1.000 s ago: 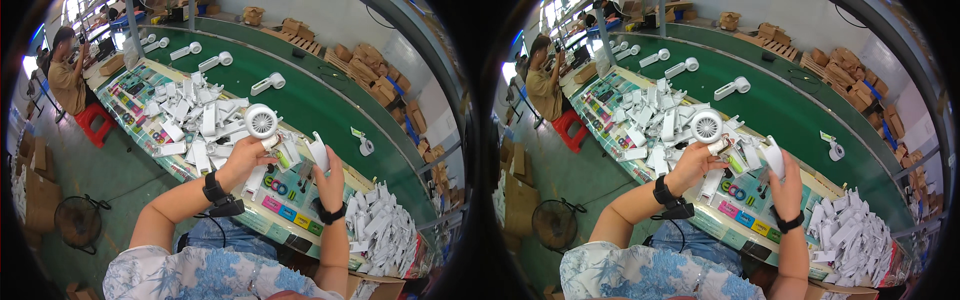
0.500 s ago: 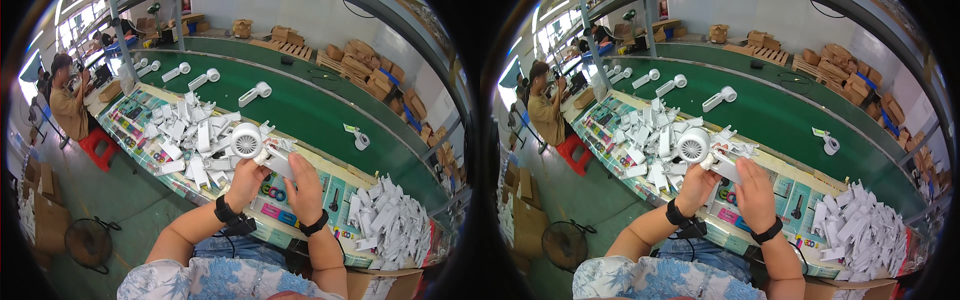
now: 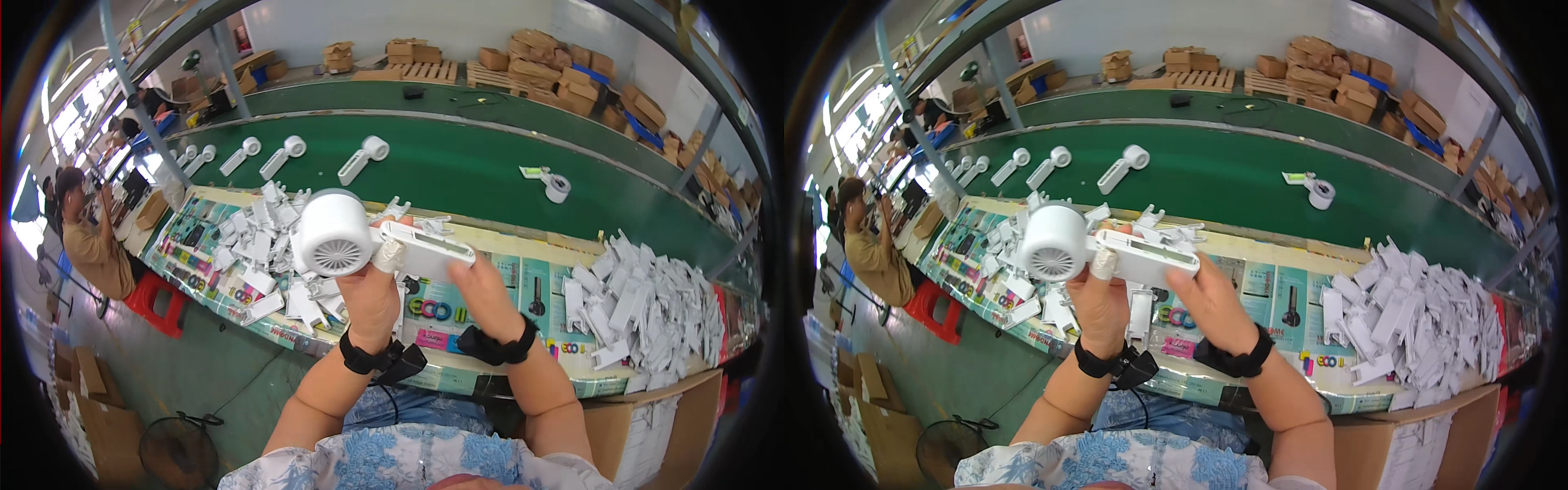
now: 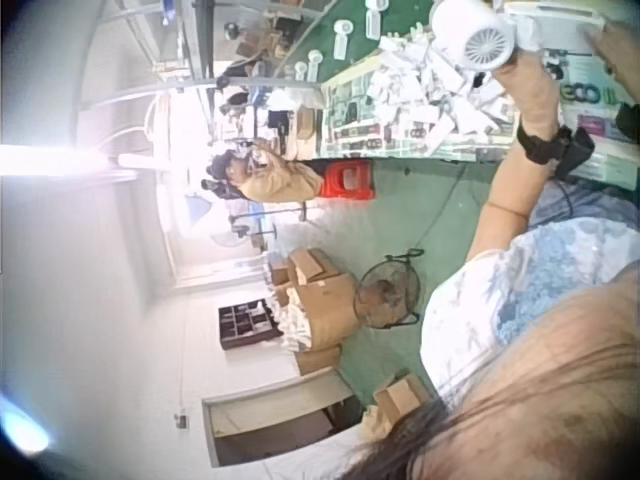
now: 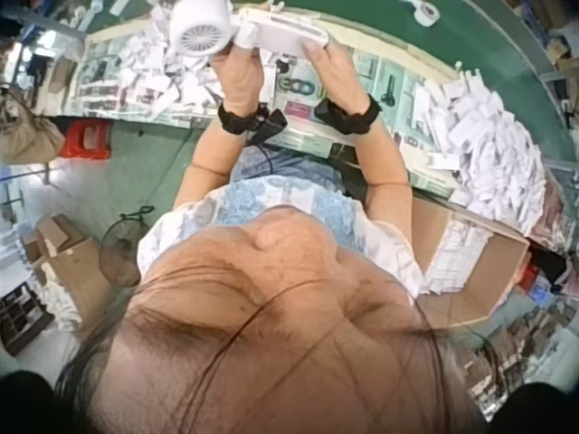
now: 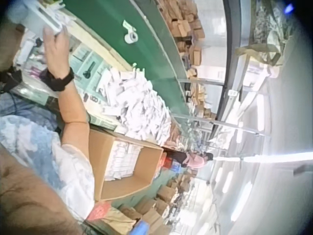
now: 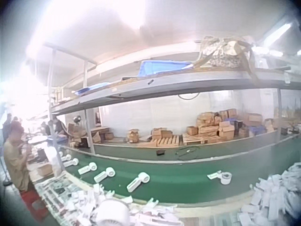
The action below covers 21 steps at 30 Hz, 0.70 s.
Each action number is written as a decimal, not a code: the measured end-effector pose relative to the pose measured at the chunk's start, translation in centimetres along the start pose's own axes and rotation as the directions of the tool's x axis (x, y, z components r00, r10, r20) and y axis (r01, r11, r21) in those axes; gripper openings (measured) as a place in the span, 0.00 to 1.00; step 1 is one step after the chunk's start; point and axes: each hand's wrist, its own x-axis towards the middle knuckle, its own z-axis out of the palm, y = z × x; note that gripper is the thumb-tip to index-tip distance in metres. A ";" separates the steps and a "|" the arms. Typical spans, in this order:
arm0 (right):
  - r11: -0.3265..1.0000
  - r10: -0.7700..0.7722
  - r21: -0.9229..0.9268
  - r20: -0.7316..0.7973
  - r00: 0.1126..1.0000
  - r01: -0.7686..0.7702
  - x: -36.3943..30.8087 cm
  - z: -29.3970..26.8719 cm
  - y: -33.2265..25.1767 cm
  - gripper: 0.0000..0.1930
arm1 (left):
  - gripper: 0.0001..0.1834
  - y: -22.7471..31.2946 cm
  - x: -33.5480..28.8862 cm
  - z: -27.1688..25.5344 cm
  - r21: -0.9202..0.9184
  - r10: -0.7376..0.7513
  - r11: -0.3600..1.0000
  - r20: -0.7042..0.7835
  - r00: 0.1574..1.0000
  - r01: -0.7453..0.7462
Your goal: Assembling and packing small handheld electronic fans on an assembly line.
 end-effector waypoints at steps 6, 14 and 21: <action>0.988 -0.099 -0.125 -0.026 0.995 0.095 1.6 -3.5 -4.4 0.16 | 0.20 2.2 1.3 4.7 -0.020 0.001 1.000 0.187 0.982 0.003; 0.657 -0.678 -0.379 0.081 0.731 0.652 5.7 -8.4 -5.6 0.21 | 0.23 1.4 5.7 9.6 0.011 0.022 0.999 0.470 0.883 -0.031; 0.943 -0.240 -0.289 -0.234 0.942 0.168 8.0 -9.3 1.4 0.17 | 0.16 -7.3 10.4 6.5 0.070 -0.290 0.957 0.173 0.941 0.282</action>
